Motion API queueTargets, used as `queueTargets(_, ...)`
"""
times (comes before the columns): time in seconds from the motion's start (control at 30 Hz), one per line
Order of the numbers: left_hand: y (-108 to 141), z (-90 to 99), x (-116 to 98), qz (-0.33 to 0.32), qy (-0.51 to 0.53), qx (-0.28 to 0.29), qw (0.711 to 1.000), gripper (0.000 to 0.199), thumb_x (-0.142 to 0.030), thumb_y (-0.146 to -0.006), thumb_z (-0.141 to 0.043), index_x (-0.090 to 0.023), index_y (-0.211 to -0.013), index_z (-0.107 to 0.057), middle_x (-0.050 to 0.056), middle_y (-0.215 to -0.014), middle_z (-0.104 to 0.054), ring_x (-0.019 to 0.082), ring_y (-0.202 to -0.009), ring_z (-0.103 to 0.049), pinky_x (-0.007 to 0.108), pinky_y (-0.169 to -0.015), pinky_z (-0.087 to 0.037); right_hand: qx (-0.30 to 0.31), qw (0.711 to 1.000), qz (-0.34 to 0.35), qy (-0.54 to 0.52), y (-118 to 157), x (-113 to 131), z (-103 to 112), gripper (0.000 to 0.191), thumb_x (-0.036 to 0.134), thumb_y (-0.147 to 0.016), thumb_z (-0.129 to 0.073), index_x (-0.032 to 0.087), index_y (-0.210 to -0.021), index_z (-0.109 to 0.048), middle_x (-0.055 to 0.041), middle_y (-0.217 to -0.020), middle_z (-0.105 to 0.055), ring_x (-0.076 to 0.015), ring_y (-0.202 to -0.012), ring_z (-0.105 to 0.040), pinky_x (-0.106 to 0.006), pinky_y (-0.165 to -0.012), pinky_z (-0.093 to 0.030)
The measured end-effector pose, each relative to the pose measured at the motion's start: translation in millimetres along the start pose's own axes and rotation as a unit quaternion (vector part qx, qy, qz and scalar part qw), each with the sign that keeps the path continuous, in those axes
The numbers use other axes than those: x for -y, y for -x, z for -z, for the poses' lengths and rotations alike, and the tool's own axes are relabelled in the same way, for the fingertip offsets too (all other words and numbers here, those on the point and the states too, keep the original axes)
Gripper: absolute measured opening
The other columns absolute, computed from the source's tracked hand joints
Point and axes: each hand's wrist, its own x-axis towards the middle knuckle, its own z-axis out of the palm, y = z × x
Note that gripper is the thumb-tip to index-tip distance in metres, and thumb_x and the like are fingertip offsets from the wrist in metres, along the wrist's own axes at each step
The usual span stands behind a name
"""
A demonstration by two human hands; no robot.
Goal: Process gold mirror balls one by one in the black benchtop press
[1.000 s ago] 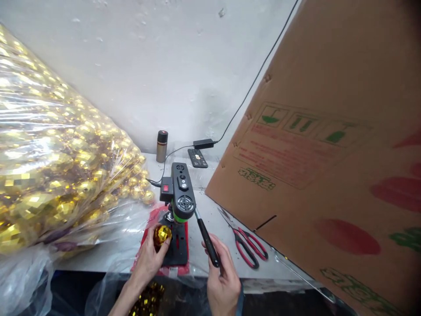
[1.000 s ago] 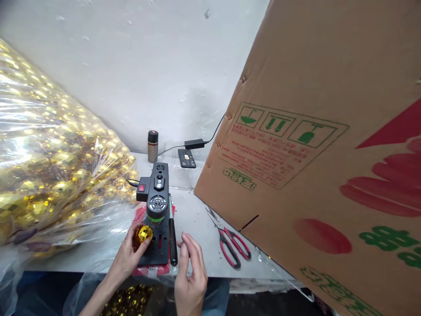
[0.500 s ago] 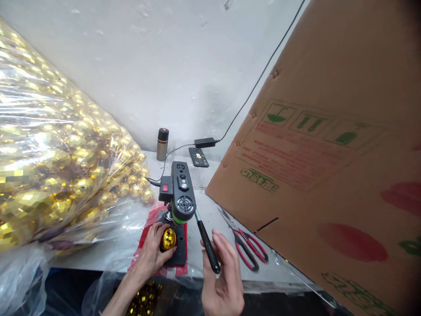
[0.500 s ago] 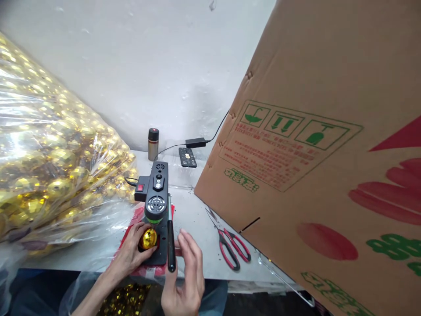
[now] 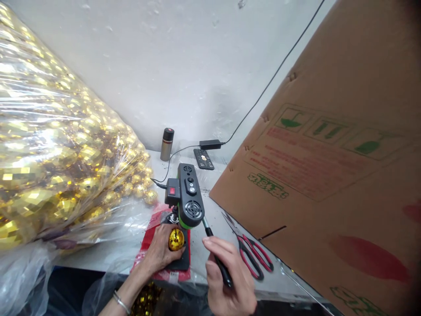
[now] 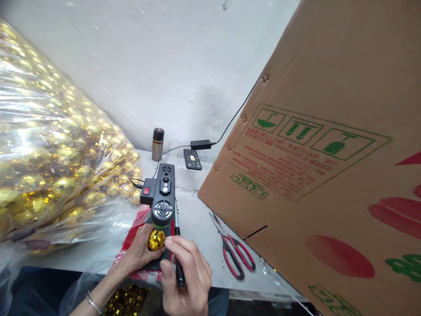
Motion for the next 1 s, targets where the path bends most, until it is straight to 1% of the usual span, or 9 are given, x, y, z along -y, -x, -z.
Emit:
queueTargets(0.07,0,0.6,-1,0.008,-0.001,0.004,1.000,0.039,-0.032,-0.069,-0.082,-0.021,-0.105,-0.070,0.010,-0.105,-0.075,0.036,-0.103,-0.068,0.051,-0.095,-0.054,0.026,0.999,0.009,-0.020,-6,-6,-3,0.016,0.023,-0.105,-0.053,0.021,-0.100,-0.067,-0.0034,-0.079,-0.072,-0.0159,-0.072,-0.072,-0.027,-0.063,-0.058)
queueTargets(0.13,0,1.3,-3,0.013,0.001,0.005,1.000,0.038,-0.033,-0.069,-0.082,-0.021,-0.103,-0.070,0.010,-0.104,-0.074,0.036,-0.102,-0.068,0.050,-0.094,-0.054,0.015,0.999,0.014,-0.030,-1,-12,-12,0.021,0.018,-0.105,-0.048,0.022,-0.090,-0.061,0.0005,-0.070,-0.065,-0.0128,-0.062,-0.066,-0.025,-0.059,-0.053)
queueTargets(0.2,0,1.6,-4,0.013,0.003,0.006,1.000,0.037,-0.033,-0.070,-0.082,-0.022,-0.103,-0.069,0.010,-0.103,-0.074,0.035,-0.101,-0.068,0.049,-0.094,-0.054,-0.020,0.999,0.039,-0.012,12,-18,-23,0.027,0.017,-0.107,-0.042,0.023,-0.084,-0.056,0.0026,-0.067,-0.061,-0.0112,-0.057,-0.061,-0.026,-0.061,-0.052)
queueTargets(0.3,0,1.5,-5,0.013,0.007,0.004,1.000,0.037,-0.029,-0.069,-0.081,-0.022,-0.103,-0.069,0.010,-0.104,-0.075,0.035,-0.100,-0.068,0.048,-0.093,-0.054,-0.065,0.998,0.026,0.010,32,-25,-37,0.035,0.022,-0.109,-0.037,0.024,-0.077,-0.049,0.0043,-0.066,-0.059,-0.0101,-0.053,-0.056,-0.029,-0.073,-0.055)
queueTargets(0.4,0,1.6,-7,0.015,0.011,0.002,1.000,0.037,-0.028,-0.068,-0.080,-0.022,-0.103,-0.070,0.010,-0.105,-0.075,0.035,-0.101,-0.068,0.048,-0.093,-0.054,-0.096,0.995,-0.007,-0.001,42,-27,-44,0.035,0.023,-0.109,-0.037,0.025,-0.075,-0.047,0.0058,-0.064,-0.056,-0.0098,-0.052,-0.052,-0.029,-0.076,-0.054)
queueTargets(0.53,0,2.0,-10,0.023,0.015,0.002,1.000,0.036,-0.028,-0.067,-0.079,-0.021,-0.101,-0.071,0.010,-0.103,-0.075,0.035,-0.100,-0.067,0.049,-0.093,-0.054,-0.098,0.995,-0.022,-0.021,44,-26,-47,0.033,0.020,-0.107,-0.039,0.025,-0.076,-0.048,0.0061,-0.065,-0.055,-0.0100,-0.054,-0.052,-0.030,-0.081,-0.054)
queueTargets(0.7,0,2.2,-11,0.022,0.029,-0.006,0.999,0.036,-0.026,-0.066,-0.079,-0.022,-0.100,-0.072,0.009,-0.103,-0.075,0.034,-0.099,-0.067,0.047,-0.092,-0.054,-0.144,0.989,-0.035,-0.025,45,-24,-53,0.034,0.018,-0.106,-0.040,0.025,-0.073,-0.047,0.0060,-0.062,-0.052,-0.0109,-0.052,-0.048,-0.031,-0.075,-0.051)
queueTargets(0.87,1,1.6,-11,0.025,0.019,-0.003,1.000,0.037,-0.026,-0.066,-0.079,-0.021,-0.101,-0.072,0.010,-0.103,-0.075,0.034,-0.099,-0.067,0.048,-0.092,-0.055,-0.127,0.989,-0.058,-0.053,51,-24,-54,0.033,0.019,-0.106,-0.041,0.024,-0.074,-0.049,0.0052,-0.066,-0.055,-0.0110,-0.056,-0.051,-0.031,-0.077,-0.051)
queueTargets(1.0,1,0.7,-11,0.031,0.018,-0.002,0.999,0.037,-0.025,-0.066,-0.079,-0.021,-0.102,-0.071,0.011,-0.104,-0.074,0.035,-0.100,-0.067,0.048,-0.092,-0.055,-0.155,0.986,-0.049,-0.045,50,-24,-58,0.034,0.018,-0.105,-0.040,0.024,-0.073,-0.047,0.0057,-0.064,-0.052,-0.0109,-0.054,-0.048,-0.031,-0.076,-0.049)
